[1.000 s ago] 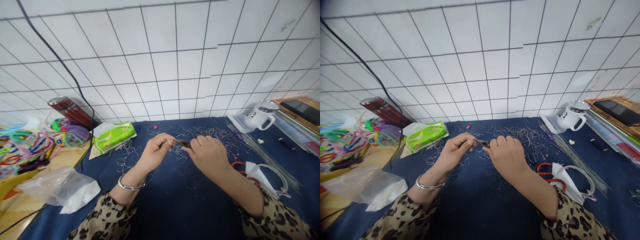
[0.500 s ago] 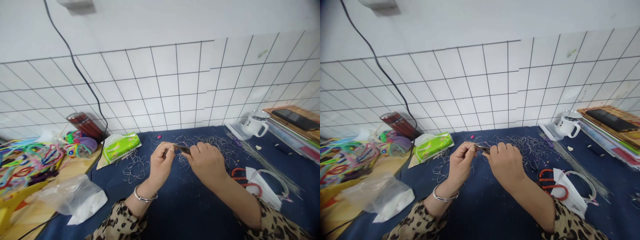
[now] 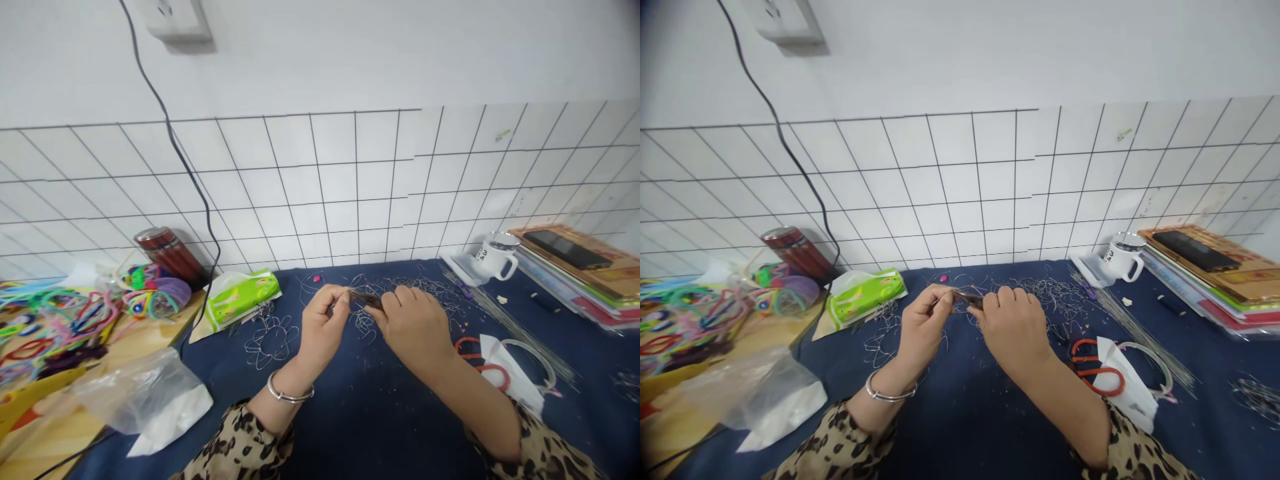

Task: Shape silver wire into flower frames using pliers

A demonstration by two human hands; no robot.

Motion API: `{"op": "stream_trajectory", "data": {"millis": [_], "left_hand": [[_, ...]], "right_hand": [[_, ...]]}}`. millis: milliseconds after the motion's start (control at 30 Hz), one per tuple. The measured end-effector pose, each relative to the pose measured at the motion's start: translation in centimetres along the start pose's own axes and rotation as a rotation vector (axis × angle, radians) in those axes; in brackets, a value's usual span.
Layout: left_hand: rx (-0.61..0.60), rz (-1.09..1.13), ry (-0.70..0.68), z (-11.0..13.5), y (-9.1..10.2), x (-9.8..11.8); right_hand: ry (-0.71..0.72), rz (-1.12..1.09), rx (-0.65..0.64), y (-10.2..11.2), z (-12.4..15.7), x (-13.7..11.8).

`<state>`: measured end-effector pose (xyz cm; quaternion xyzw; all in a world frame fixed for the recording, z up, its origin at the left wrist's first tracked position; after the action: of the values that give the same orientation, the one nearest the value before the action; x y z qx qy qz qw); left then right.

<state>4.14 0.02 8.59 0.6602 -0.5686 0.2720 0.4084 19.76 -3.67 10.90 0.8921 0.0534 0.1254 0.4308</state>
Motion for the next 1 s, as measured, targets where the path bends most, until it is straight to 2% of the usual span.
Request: {"op": "stream_trajectory", "data": {"millis": [200, 467, 633, 800, 1000], "left_hand": [[0.02, 0.001, -0.029, 0.1, -0.1, 0.1], [0.131, -0.044, -0.107, 0.3, -0.3, 0.0], [0.162, -0.09, -0.161, 0.2, -0.3, -0.2], [0.172, -0.101, -0.133, 0.1, -0.4, -0.3], [0.184, -0.108, -0.118, 0.0, -0.5, -0.1]], "right_hand": [[-0.006, -0.006, 0.035, -0.1, 0.0, -0.5], [-0.055, -0.017, 0.019, -0.1, 0.2, -1.6], [-0.082, -0.034, -0.036, -0.5, 0.1, -2.0], [-0.118, -0.068, -0.098, -0.8, 0.0, -2.3], [-0.163, -0.26, -0.277, -1.2, -0.4, -2.4]]}}
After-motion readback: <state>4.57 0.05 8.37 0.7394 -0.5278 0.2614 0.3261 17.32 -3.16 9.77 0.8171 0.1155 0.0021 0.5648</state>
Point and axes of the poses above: each hand's wrist, its own z-axis away from the middle knuckle, its own y-axis out of the back of the hand, x = y × z, the point moved 1 cm from there along -z, towards the middle knuckle, and after that the axes turned 5 degrees about -x, right-handed, at the moved point
